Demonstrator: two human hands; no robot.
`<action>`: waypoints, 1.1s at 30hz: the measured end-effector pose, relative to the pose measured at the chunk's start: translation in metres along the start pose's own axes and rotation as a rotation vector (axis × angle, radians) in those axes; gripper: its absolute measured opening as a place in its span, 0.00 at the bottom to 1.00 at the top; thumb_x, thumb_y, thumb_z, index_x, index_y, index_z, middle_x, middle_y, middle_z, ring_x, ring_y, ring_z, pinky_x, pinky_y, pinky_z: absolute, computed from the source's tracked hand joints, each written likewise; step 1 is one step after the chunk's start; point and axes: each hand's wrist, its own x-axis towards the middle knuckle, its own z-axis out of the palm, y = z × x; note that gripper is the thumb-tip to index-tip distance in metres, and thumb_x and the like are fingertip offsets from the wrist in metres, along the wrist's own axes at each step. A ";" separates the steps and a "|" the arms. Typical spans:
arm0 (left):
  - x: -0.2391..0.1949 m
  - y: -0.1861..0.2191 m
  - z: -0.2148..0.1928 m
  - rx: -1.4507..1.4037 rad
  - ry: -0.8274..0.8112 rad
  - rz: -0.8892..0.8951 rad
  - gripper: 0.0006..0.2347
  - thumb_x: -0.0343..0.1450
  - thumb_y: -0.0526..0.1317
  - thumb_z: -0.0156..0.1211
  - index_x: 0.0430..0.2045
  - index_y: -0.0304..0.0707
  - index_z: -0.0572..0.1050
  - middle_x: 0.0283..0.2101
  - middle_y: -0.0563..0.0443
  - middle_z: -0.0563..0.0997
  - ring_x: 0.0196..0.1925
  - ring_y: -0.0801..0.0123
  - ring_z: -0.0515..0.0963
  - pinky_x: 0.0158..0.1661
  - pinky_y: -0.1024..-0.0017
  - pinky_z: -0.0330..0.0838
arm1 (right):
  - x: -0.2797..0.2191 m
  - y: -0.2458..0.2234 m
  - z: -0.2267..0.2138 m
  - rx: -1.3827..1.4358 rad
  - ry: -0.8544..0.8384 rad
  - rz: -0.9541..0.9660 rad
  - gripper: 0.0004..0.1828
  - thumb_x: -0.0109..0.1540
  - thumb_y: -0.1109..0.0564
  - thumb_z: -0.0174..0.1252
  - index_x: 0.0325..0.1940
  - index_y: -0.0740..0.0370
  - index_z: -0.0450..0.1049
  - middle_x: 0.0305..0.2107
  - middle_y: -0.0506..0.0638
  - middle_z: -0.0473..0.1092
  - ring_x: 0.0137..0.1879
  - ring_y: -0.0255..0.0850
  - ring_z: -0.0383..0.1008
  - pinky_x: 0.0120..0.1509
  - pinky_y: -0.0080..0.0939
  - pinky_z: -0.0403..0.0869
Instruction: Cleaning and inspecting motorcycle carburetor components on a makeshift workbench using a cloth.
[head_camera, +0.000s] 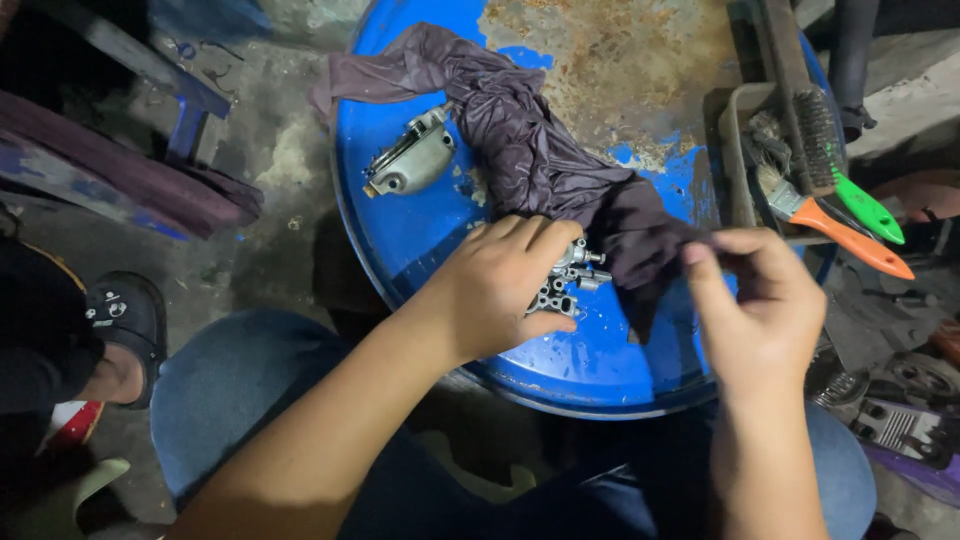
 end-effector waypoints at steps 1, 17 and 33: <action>-0.001 0.000 0.000 0.000 0.002 -0.001 0.40 0.70 0.57 0.89 0.73 0.40 0.73 0.60 0.44 0.86 0.63 0.41 0.83 0.61 0.47 0.73 | -0.001 -0.007 0.001 0.000 -0.002 -0.002 0.07 0.85 0.64 0.75 0.62 0.65 0.82 0.51 0.51 0.80 0.57 0.37 0.79 0.70 0.38 0.79; -0.002 0.002 0.014 0.080 0.156 0.061 0.39 0.69 0.59 0.88 0.69 0.37 0.74 0.55 0.43 0.85 0.55 0.40 0.83 0.53 0.46 0.75 | -0.024 -0.077 0.025 -0.804 -0.497 -0.321 0.30 0.76 0.37 0.65 0.80 0.48 0.83 0.43 0.51 0.90 0.44 0.63 0.88 0.58 0.61 0.77; 0.000 -0.005 0.018 -0.035 0.125 -0.009 0.42 0.69 0.55 0.91 0.73 0.37 0.69 0.62 0.36 0.84 0.61 0.31 0.86 0.51 0.41 0.82 | -0.016 -0.079 0.025 -0.615 -0.417 -0.314 0.19 0.78 0.50 0.63 0.72 0.48 0.89 0.35 0.53 0.89 0.37 0.64 0.84 0.57 0.59 0.75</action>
